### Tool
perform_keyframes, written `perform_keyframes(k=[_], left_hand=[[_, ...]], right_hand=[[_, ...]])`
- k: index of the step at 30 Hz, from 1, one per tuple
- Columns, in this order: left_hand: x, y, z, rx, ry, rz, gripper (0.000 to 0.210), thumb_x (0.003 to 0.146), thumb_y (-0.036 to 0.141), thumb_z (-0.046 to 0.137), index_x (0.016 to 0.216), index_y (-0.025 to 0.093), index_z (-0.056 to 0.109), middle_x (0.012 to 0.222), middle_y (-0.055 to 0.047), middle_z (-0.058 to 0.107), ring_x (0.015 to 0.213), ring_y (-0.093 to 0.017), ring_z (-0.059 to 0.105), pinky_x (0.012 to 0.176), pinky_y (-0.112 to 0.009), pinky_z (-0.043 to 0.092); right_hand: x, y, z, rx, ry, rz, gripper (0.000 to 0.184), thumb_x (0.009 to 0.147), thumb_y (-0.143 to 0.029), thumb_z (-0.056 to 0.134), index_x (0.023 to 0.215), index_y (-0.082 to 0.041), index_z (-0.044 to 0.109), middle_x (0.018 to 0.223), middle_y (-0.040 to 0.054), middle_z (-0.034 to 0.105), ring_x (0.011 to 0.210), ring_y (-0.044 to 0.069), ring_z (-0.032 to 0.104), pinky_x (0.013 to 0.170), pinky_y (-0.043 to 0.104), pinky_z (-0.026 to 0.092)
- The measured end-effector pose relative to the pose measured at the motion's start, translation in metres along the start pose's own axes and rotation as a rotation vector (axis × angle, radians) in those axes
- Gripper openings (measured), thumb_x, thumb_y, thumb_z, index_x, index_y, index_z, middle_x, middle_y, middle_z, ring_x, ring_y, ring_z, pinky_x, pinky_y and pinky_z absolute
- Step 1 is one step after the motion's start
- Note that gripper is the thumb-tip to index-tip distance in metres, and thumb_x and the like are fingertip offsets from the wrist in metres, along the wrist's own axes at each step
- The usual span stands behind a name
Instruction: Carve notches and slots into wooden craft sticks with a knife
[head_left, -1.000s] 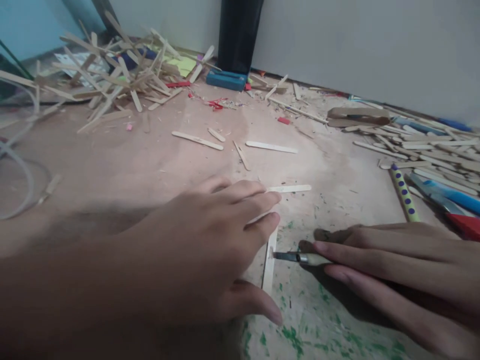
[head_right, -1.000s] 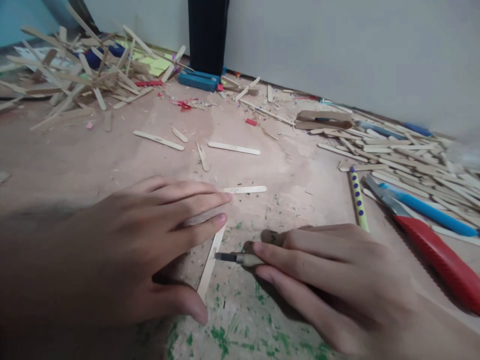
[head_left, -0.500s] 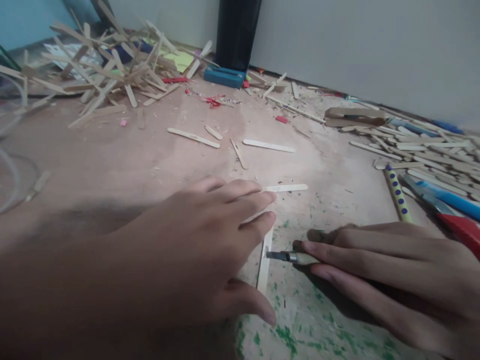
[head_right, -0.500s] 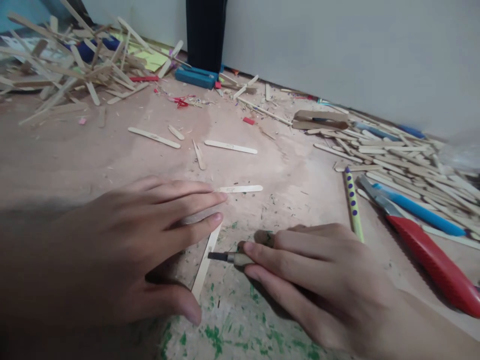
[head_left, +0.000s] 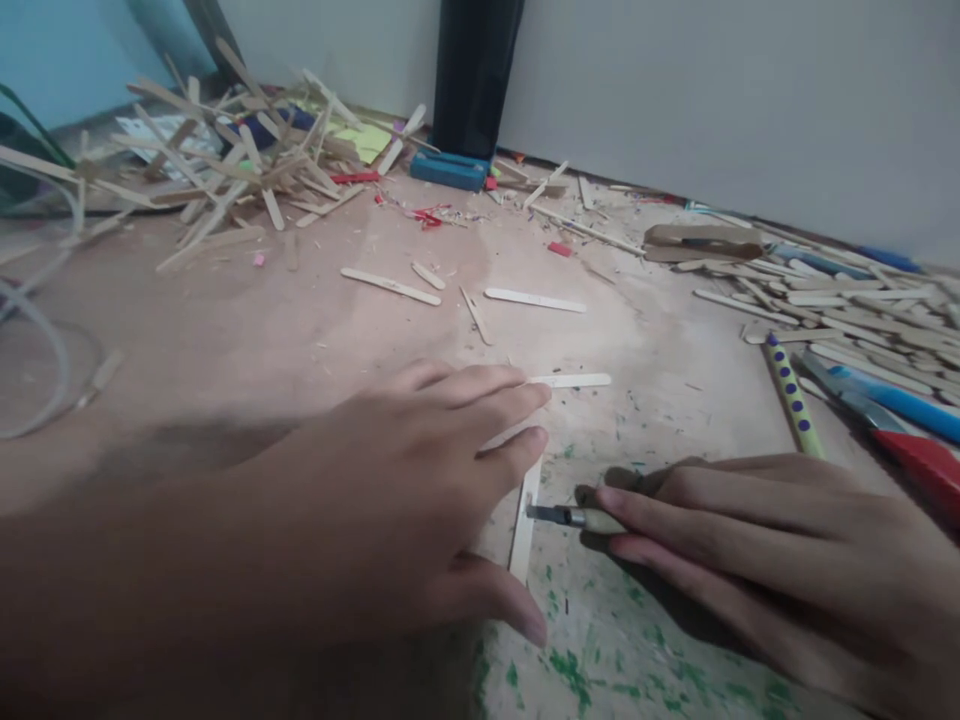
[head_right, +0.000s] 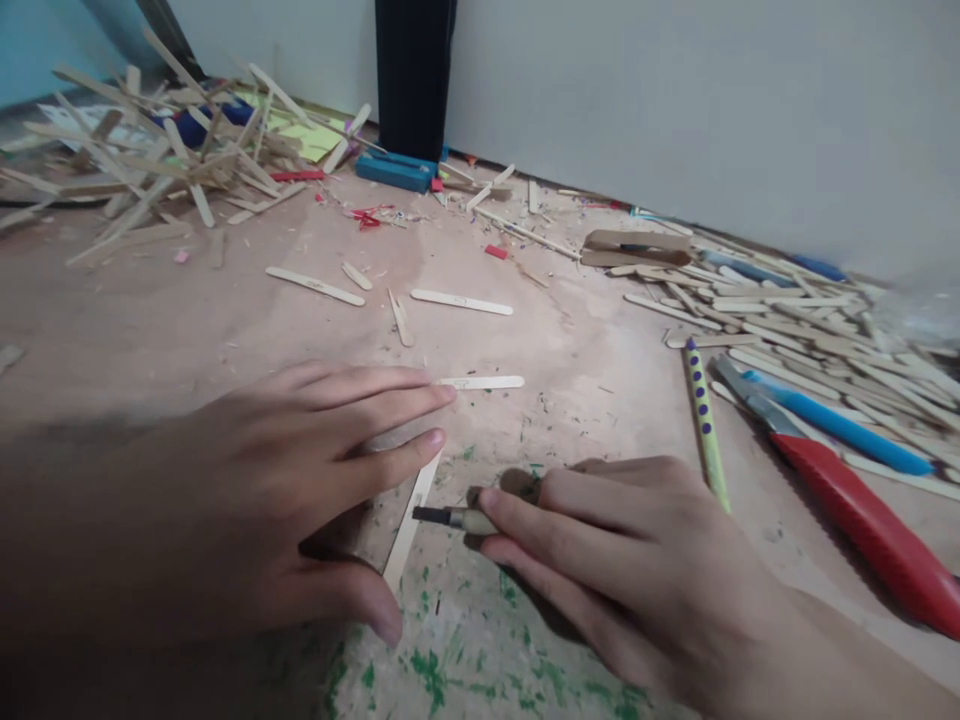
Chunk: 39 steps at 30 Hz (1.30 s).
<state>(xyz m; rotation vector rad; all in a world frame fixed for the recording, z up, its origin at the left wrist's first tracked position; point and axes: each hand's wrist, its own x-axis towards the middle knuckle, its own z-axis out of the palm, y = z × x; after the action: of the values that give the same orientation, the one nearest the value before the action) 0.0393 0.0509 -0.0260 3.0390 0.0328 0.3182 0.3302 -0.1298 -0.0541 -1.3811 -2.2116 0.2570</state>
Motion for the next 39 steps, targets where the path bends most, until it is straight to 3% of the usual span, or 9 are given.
perform_keyframes(k=[5, 10, 15, 18, 20, 24, 28, 33, 39], left_hand=[[-0.002, -0.001, 0.001, -0.013, 0.011, -0.002, 0.093, 0.117, 0.088, 0.077, 0.162, 0.007, 0.079, 0.182, -0.027, 0.074, 0.175, -0.046, 0.069, 0.146, -0.062, 0.058], [0.0, 0.001, 0.007, -0.049, 0.027, -0.016, 0.1, 0.109, 0.092, 0.086, 0.16, 0.006, 0.081, 0.178, -0.027, 0.077, 0.172, -0.045, 0.072, 0.144, -0.057, 0.061], [0.002, 0.001, 0.006, -0.068, 0.075, 0.002, 0.092, 0.119, 0.087, 0.078, 0.16, 0.005, 0.081, 0.172, -0.029, 0.081, 0.168, -0.046, 0.075, 0.143, -0.059, 0.062], [0.0, 0.0, 0.005, -0.064, 0.067, -0.004, 0.089, 0.123, 0.088, 0.07, 0.159, 0.007, 0.082, 0.172, -0.027, 0.081, 0.168, -0.044, 0.076, 0.143, -0.056, 0.062], [-0.001, -0.001, 0.006, -0.06, 0.066, -0.003, 0.091, 0.123, 0.088, 0.069, 0.161, 0.007, 0.081, 0.175, -0.027, 0.08, 0.169, -0.045, 0.075, 0.144, -0.059, 0.061], [-0.002, -0.001, 0.009, -0.071, 0.073, -0.002, 0.094, 0.121, 0.089, 0.07, 0.162, 0.005, 0.08, 0.176, -0.028, 0.078, 0.169, -0.046, 0.075, 0.144, -0.061, 0.061], [-0.001, -0.001, 0.01, -0.088, 0.065, 0.003, 0.094, 0.119, 0.089, 0.076, 0.159, 0.004, 0.081, 0.177, -0.03, 0.077, 0.169, -0.048, 0.074, 0.143, -0.063, 0.062], [0.002, -0.001, 0.01, -0.076, 0.036, 0.003, 0.098, 0.112, 0.089, 0.086, 0.162, 0.005, 0.079, 0.178, -0.031, 0.076, 0.171, -0.048, 0.072, 0.145, -0.062, 0.06], [0.004, -0.002, 0.008, -0.046, 0.034, -0.012, 0.092, 0.118, 0.091, 0.076, 0.156, 0.008, 0.085, 0.172, -0.029, 0.081, 0.164, -0.047, 0.078, 0.138, -0.059, 0.065]], right_hand=[[0.017, 0.0, -0.016, 0.034, -0.099, -0.049, 0.04, 0.14, -0.035, 0.053, 0.143, -0.022, 0.091, 0.105, 0.0104, 0.095, 0.086, 0.025, 0.095, 0.066, 0.034, 0.074], [0.026, -0.005, -0.014, 0.004, -0.091, -0.053, 0.043, 0.142, -0.037, 0.05, 0.141, -0.022, 0.09, 0.099, 0.0062, 0.09, 0.082, 0.019, 0.093, 0.068, 0.026, 0.072], [0.021, -0.004, -0.014, 0.061, -0.069, -0.069, 0.035, 0.136, -0.023, 0.06, 0.143, -0.024, 0.094, 0.097, 0.0077, 0.092, 0.083, 0.026, 0.094, 0.065, 0.032, 0.075], [0.017, -0.004, -0.008, 0.006, 0.023, -0.007, 0.024, 0.127, -0.039, 0.084, 0.143, -0.033, 0.1, 0.096, 0.0094, 0.091, 0.084, 0.033, 0.094, 0.062, 0.038, 0.077], [0.016, -0.006, -0.002, -0.027, 0.04, 0.007, 0.031, 0.118, -0.055, 0.095, 0.142, -0.036, 0.101, 0.096, 0.0108, 0.089, 0.086, 0.035, 0.093, 0.062, 0.04, 0.078], [0.016, -0.006, 0.005, -0.025, 0.029, 0.009, 0.04, 0.117, -0.065, 0.095, 0.143, -0.036, 0.101, 0.096, 0.0117, 0.088, 0.089, 0.035, 0.093, 0.063, 0.039, 0.078], [0.017, -0.002, -0.003, 0.017, 0.013, 0.011, 0.031, 0.122, -0.054, 0.09, 0.146, -0.036, 0.099, 0.095, 0.0092, 0.087, 0.083, 0.031, 0.092, 0.061, 0.035, 0.075], [0.023, -0.001, -0.016, 0.061, -0.094, -0.051, 0.03, 0.136, -0.027, 0.065, 0.15, -0.026, 0.092, 0.093, 0.0045, 0.087, 0.072, 0.021, 0.089, 0.06, 0.031, 0.071], [0.017, -0.003, -0.01, 0.043, 0.009, -0.028, 0.028, 0.134, -0.026, 0.069, 0.151, -0.032, 0.09, 0.106, 0.0079, 0.097, 0.088, 0.03, 0.098, 0.056, 0.035, 0.073]])
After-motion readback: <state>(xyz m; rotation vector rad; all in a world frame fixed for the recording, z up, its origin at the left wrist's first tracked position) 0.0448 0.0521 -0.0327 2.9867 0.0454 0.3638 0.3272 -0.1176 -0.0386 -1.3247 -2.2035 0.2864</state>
